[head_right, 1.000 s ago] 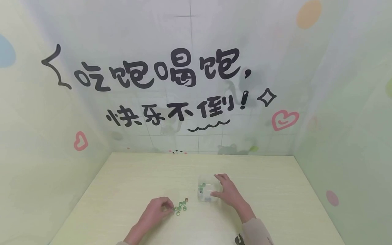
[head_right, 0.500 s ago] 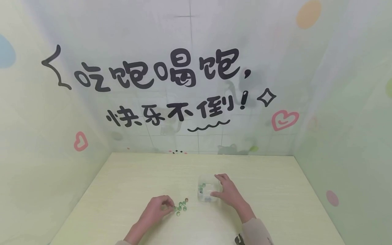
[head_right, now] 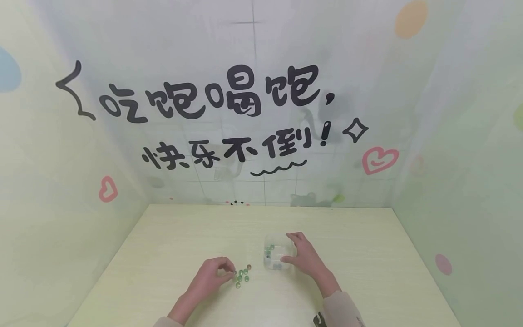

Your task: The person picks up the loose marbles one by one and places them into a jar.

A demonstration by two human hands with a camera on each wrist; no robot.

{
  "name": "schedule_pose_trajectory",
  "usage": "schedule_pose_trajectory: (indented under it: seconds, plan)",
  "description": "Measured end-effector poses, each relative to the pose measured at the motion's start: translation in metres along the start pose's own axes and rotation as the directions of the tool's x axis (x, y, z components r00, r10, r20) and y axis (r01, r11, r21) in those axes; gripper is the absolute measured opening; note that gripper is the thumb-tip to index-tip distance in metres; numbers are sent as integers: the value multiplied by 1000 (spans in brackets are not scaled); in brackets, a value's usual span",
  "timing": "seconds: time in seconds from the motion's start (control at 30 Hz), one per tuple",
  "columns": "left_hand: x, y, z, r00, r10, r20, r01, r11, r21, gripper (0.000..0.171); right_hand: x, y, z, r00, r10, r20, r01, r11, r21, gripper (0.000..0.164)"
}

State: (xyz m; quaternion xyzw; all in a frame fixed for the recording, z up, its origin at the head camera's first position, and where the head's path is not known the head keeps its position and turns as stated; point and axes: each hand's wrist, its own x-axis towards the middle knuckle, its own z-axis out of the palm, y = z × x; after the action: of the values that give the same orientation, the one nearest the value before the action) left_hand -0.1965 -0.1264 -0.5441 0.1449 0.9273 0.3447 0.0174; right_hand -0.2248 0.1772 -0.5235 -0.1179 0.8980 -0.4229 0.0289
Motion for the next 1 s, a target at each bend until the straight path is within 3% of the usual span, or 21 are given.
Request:
schedule_pose_trajectory:
  seconds: [0.53, 1.0]
  plan:
    - [12, 17, -2, 1000, 7, 4, -7, 1000, 25, 13, -1, -2, -1, 1000, 5, -2, -5, 1000, 1, 72]
    - [27, 36, -1, 999, 53, 0, -53, 998, -15, 10, 1, 1, 1, 1000, -12, -11, 12, 1000, 0, 72]
